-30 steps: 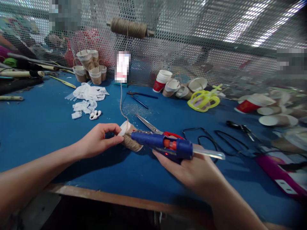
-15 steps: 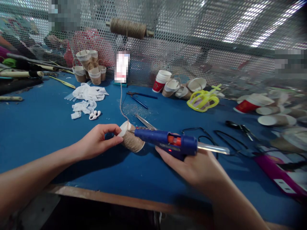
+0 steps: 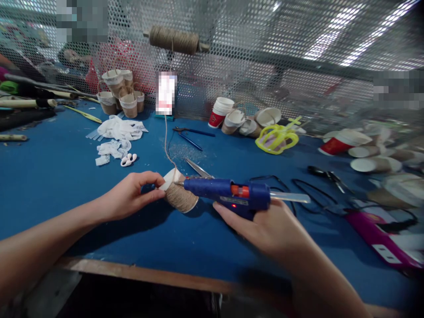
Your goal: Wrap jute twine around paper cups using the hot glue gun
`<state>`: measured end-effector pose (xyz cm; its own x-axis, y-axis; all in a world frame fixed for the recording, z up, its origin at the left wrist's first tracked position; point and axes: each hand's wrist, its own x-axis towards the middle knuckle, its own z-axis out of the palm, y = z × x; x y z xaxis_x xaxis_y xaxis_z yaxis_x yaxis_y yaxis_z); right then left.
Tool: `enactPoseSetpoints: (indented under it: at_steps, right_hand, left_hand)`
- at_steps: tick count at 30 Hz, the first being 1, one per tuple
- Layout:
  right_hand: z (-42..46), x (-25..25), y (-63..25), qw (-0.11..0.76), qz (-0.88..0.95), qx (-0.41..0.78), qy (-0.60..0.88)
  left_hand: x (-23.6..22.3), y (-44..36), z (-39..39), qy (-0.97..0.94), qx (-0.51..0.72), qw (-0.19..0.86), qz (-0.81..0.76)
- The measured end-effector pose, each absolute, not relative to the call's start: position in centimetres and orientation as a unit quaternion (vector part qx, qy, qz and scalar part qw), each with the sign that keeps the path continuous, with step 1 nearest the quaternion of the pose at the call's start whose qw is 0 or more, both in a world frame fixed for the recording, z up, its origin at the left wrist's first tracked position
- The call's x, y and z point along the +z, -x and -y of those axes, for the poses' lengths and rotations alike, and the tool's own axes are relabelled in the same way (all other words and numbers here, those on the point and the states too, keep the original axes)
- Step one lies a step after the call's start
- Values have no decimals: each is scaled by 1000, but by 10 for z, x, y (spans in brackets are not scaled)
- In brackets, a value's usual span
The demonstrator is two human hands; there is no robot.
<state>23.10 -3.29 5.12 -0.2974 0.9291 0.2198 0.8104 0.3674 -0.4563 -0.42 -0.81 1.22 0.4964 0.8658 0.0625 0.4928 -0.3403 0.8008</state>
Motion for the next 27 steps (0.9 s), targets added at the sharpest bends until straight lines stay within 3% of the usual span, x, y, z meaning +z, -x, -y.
enactPoseSetpoints:
  at_steps: [16, 27]
  right_hand:
    - [29, 55, -235, 224, 767, 181, 574]
    - [31, 59, -235, 219, 728, 282, 585]
  left_hand:
    - [10, 7, 7, -799, 246, 359, -415]
    - [10, 9, 7, -804, 240, 358, -410]
